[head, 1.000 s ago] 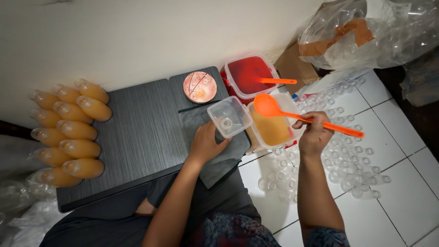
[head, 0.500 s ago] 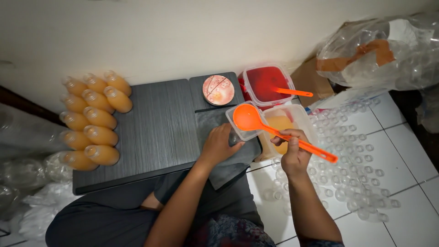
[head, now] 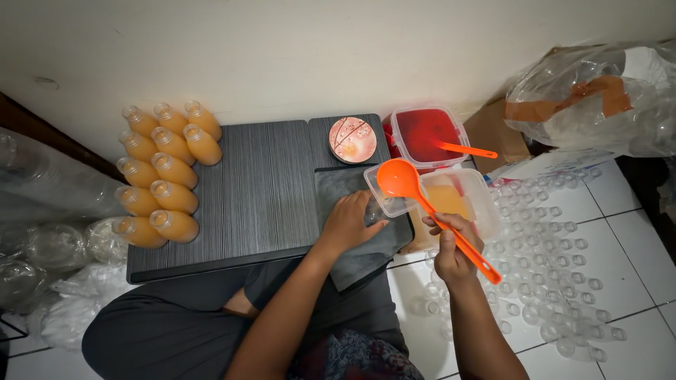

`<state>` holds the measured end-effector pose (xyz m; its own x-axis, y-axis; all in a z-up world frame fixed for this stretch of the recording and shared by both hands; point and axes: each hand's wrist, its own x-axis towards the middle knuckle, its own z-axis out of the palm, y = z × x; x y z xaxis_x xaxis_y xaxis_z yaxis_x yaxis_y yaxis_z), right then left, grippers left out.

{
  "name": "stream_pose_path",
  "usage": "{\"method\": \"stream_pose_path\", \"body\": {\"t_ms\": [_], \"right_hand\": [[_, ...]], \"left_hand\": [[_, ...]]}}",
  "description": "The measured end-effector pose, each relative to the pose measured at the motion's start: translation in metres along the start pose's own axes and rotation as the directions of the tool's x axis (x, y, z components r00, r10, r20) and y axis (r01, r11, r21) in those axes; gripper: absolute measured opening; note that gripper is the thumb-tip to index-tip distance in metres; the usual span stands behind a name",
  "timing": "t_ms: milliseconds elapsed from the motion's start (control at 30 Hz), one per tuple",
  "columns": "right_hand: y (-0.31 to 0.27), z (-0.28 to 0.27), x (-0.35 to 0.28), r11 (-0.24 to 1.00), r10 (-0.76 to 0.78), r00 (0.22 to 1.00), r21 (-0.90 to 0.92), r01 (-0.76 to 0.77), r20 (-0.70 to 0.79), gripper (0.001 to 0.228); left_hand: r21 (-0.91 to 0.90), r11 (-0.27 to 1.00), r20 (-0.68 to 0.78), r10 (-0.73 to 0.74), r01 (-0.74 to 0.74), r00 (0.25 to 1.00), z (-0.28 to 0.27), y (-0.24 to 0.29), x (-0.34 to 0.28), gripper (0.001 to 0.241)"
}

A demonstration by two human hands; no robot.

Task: The person uses a ladle to transfer a light-colored liquid from a large container into individual plastic bottles through a funnel. They fill several bottles, move them to a different part of the workspace, and continue the process.

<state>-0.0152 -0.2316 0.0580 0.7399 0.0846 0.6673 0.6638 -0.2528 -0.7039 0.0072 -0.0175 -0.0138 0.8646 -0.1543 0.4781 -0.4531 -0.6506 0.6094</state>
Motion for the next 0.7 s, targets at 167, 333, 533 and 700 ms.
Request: {"method": "stream_pose_path", "body": {"t_ms": [167,333,533,700], "right_hand": [[0.001,0.002,-0.006,0.997,-0.076,0.997,0.012,0.076,0.004,0.031],[-0.006,0.005,-0.011,0.997,-0.082,0.997,-0.002,0.082,-0.001,0.031],[-0.010,0.002,-0.011,0.986,-0.166,0.985,-0.004,0.167,0.046,0.031],[-0.011,-0.004,-0.010,0.958,-0.281,0.951,-0.021,0.286,0.127,0.024]], "left_hand": [[-0.034,0.998,0.065,-0.049,0.051,0.997,-0.010,0.009,0.002,0.062],[-0.007,0.999,0.057,-0.035,0.036,0.998,-0.009,0.007,0.002,0.062],[-0.030,0.997,0.097,-0.073,0.077,0.993,-0.016,0.013,0.003,0.062],[-0.047,0.994,0.115,-0.096,0.102,0.989,-0.020,0.016,0.004,0.061]]}}
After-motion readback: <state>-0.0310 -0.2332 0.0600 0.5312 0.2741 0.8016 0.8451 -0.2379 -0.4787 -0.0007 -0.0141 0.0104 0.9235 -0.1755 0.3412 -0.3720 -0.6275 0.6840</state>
